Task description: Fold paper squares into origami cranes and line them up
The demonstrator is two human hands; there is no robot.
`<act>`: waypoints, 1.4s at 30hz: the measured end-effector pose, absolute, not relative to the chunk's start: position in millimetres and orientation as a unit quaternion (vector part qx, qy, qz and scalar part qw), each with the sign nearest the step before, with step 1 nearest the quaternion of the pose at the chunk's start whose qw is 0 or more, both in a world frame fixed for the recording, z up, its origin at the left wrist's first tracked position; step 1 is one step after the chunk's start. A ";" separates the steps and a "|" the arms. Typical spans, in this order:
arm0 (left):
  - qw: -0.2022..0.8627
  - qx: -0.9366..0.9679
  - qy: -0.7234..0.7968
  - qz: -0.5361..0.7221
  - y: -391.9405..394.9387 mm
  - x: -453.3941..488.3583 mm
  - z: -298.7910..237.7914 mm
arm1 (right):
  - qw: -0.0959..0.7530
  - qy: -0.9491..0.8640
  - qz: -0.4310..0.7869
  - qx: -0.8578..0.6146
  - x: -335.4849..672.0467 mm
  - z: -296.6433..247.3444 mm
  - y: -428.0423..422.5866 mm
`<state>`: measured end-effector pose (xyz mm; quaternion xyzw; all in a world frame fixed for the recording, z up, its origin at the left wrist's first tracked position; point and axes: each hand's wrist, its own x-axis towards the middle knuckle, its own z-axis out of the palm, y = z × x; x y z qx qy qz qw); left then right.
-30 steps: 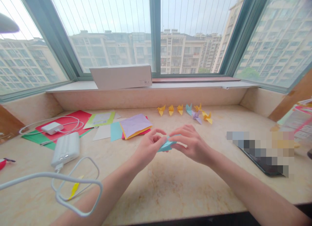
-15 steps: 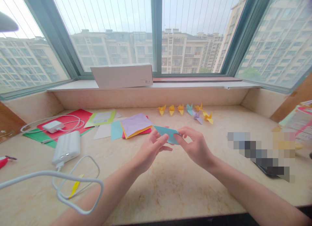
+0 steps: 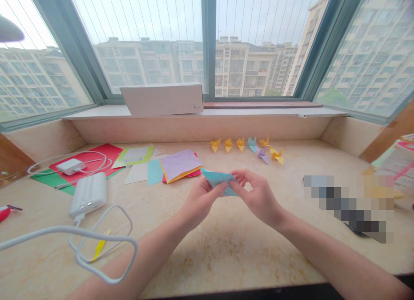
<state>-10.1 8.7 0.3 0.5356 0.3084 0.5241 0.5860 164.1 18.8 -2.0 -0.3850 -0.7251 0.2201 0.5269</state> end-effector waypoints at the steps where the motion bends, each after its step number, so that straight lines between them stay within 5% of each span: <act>1: 0.585 0.542 0.304 0.521 7.9 -9.5 1.3 | 0.528 -0.717 0.232 -0.392 163.9 -2.1 18.7; 14: 0.552 0.588 0.302 0.508 1.5 -6.5 3.2 | 0.532 -0.667 0.321 -0.411 165.5 -1.0 21.8; 42: 0.625 0.442 0.338 0.547 4.3 -4.2 -1.8 | 0.485 -0.814 0.098 -0.305 173.7 0.4 20.2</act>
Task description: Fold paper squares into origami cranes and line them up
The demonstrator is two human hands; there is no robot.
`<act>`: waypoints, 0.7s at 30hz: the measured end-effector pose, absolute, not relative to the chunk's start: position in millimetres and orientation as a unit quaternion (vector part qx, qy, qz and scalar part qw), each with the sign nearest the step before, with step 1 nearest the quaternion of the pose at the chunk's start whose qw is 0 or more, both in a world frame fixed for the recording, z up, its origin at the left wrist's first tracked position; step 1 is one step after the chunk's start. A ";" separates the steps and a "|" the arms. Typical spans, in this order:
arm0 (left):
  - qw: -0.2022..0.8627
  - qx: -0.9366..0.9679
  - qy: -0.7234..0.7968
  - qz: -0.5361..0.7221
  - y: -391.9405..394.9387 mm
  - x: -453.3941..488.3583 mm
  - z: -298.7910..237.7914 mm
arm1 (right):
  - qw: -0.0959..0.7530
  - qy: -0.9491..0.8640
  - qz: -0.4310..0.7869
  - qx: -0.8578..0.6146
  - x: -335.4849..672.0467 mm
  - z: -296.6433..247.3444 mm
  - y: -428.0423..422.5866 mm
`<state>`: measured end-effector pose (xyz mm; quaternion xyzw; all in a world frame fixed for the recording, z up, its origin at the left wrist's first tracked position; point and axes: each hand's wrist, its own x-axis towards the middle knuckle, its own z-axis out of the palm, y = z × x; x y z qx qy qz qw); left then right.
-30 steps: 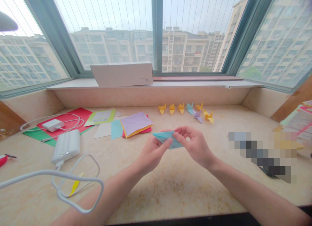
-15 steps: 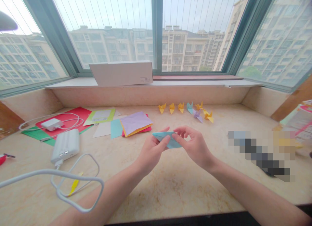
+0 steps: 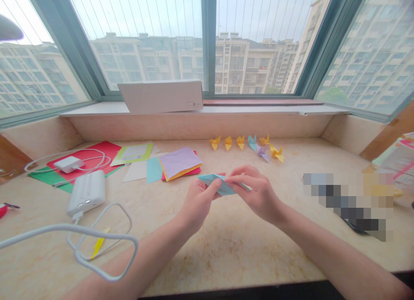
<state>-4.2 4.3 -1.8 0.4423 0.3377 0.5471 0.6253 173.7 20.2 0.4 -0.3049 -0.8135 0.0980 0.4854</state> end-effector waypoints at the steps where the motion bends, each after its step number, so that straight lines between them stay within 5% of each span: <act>1: 0.625 0.438 0.337 0.551 4.3 -4.5 -1.8 | 0.480 -0.820 0.091 -0.298 174.3 0.5 20.6; 12: 0.633 0.436 0.327 0.550 5.1 -4.7 -0.1 | 0.436 -0.859 0.055 -0.261 178.9 3.8 23.5; 21: 0.620 0.429 0.351 0.556 8.8 -6.1 -2.5 | 0.492 -0.774 0.207 -0.341 169.2 -1.6 20.3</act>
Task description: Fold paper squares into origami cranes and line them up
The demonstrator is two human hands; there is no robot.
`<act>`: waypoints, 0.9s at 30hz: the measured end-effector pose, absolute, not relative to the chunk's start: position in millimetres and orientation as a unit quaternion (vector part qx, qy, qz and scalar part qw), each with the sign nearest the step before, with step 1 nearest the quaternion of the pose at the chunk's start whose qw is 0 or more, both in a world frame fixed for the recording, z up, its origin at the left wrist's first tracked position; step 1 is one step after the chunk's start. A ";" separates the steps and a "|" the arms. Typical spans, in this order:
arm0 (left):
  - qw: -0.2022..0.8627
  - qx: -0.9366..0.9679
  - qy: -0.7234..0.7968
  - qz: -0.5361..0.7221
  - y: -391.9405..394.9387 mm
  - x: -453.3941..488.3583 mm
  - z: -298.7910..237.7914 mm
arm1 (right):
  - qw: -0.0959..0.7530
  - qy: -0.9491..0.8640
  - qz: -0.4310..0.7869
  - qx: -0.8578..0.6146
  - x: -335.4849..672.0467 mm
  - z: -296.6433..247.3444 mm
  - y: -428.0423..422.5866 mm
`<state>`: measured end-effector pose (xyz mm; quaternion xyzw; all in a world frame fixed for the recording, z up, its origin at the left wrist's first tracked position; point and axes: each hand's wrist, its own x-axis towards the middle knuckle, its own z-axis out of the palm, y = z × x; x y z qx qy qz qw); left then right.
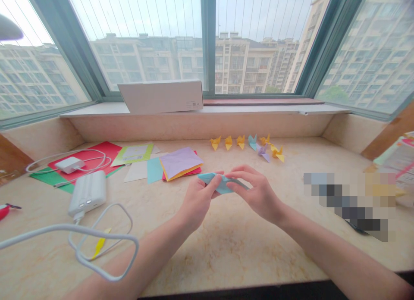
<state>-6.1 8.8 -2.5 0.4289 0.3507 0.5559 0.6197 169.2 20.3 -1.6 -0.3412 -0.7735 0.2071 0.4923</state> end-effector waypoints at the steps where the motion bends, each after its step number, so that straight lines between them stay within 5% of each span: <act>1: 0.622 0.427 0.347 0.557 8.7 -5.8 -2.9 | 0.493 -0.774 0.200 -0.343 169.0 -2.3 20.4; 13: 0.632 0.426 0.338 0.552 4.9 -4.2 -1.3 | 0.530 -0.774 0.160 -0.307 169.0 -5.9 20.6; 27: 0.637 0.419 0.336 0.554 4.5 -4.9 1.0 | 0.467 -0.840 0.107 -0.253 179.4 5.1 22.1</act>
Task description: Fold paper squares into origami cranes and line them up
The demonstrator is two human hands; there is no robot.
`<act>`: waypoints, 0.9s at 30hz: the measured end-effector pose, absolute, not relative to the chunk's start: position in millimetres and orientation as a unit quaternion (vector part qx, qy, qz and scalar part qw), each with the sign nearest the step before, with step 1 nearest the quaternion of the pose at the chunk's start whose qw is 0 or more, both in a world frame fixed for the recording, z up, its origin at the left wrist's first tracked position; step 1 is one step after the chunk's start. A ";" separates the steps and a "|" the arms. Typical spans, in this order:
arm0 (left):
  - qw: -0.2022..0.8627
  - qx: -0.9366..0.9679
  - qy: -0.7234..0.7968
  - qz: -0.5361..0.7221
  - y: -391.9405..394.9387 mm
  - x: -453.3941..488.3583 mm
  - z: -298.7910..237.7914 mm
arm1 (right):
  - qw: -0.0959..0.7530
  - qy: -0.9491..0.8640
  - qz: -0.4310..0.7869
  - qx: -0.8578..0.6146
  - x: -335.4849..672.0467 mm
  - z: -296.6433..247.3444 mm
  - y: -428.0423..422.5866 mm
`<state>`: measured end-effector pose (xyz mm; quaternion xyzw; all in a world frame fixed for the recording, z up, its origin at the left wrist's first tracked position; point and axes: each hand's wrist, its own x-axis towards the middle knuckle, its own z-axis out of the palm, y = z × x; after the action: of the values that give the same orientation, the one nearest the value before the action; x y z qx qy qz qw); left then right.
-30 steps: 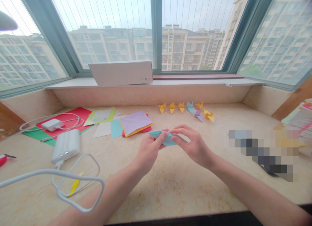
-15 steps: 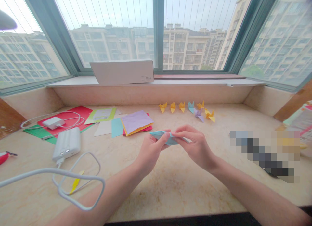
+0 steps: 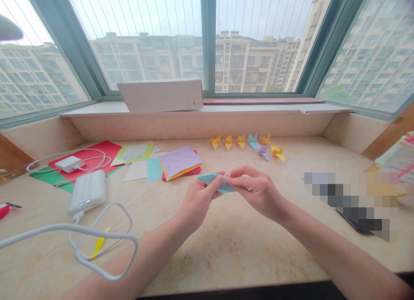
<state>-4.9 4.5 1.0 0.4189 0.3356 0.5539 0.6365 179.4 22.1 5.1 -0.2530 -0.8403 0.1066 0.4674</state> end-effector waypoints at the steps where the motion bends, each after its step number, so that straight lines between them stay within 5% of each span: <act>1: 0.635 0.418 0.338 0.554 4.7 -5.0 1.1 | 0.461 -0.846 0.108 -0.246 180.6 6.1 22.5; 13: 0.620 0.433 0.343 0.558 4.7 -4.9 1.7 | 0.416 -0.877 0.100 -0.217 185.6 8.8 22.9; 27: 0.598 0.425 0.358 0.577 2.9 -4.3 2.1 | 0.511 -0.755 0.248 -0.327 169.2 6.7 20.4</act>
<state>-4.3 2.9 2.1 0.4254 0.3581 0.5770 0.5982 169.2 20.4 6.7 -0.3267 -0.7555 0.2483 0.5107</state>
